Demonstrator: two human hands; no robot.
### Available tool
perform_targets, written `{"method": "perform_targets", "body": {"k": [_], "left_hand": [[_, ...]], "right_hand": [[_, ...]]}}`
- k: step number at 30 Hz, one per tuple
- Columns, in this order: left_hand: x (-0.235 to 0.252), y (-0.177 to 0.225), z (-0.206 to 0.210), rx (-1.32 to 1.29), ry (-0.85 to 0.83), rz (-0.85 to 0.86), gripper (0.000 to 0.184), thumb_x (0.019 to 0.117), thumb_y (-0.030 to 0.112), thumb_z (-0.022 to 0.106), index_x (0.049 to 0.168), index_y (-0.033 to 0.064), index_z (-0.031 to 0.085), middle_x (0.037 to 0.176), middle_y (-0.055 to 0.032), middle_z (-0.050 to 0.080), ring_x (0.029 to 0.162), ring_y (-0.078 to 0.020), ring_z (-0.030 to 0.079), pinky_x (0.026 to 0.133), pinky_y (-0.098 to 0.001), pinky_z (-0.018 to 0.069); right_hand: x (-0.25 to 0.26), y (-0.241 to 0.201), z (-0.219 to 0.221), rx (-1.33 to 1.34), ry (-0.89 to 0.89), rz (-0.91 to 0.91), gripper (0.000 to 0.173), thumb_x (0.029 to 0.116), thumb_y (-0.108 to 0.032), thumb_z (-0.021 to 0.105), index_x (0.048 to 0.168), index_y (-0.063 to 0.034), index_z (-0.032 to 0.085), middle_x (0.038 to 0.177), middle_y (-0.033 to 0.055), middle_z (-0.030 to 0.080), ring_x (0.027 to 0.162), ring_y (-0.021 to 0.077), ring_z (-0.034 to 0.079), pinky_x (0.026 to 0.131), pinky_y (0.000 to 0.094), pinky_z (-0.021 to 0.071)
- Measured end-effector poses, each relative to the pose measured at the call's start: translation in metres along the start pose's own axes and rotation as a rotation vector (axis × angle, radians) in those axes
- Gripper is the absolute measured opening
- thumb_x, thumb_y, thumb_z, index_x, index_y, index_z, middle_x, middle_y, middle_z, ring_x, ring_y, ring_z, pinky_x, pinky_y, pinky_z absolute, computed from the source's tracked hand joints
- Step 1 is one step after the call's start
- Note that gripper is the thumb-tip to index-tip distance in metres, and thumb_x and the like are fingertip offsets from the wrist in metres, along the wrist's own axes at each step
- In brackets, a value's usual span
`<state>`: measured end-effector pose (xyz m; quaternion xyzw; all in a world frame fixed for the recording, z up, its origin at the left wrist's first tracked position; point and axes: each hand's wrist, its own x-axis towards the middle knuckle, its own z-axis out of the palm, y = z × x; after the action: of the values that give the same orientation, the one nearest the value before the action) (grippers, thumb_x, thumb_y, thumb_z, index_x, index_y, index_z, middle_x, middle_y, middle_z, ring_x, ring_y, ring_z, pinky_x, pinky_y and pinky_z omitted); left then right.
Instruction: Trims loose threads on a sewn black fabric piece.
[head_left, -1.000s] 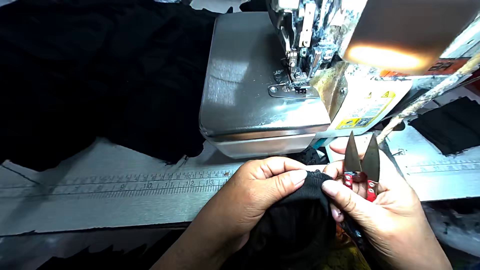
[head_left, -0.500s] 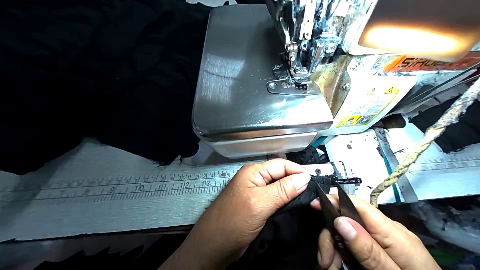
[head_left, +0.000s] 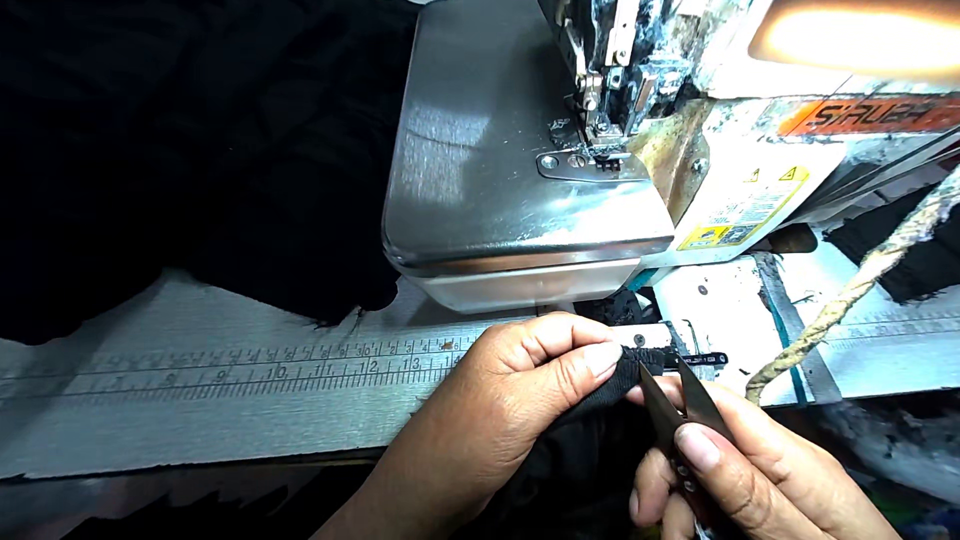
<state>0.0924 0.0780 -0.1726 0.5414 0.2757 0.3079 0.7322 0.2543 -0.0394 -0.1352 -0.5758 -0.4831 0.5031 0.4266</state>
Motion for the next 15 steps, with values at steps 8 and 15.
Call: {"method": "perform_targets", "body": {"k": [8,15], "left_hand": [[-0.0004,-0.0022,-0.0013,-0.001,-0.01,0.035,0.019,0.0974,0.01,0.058,0.094,0.0129,0.077,0.078,0.0025,0.07,0.071,0.0003,0.064,0.065,-0.0137,0.0532],[-0.0018,-0.0038,-0.0019,0.053,0.0,0.073,0.019,0.0975,0.01,0.058,0.095,0.0132,0.077,0.081,0.0038,0.069,0.072,0.0008,0.064,0.064,-0.013,0.0528]], "right_hand": [[-0.0003,-0.0006,-0.003,0.043,-0.03,0.022,0.03,0.1109,-0.01,0.036,0.133,0.0042,0.05,0.086,-0.0036,0.07,0.065,-0.0005,0.064,0.055,0.0174,0.0536],[0.0004,-0.0011,-0.0049,0.097,-0.061,0.048,0.029,0.1114,-0.011,0.034,0.132,0.0018,0.05,0.086,-0.0049,0.07,0.062,-0.0029,0.061,0.052,0.0151,0.0512]]}}
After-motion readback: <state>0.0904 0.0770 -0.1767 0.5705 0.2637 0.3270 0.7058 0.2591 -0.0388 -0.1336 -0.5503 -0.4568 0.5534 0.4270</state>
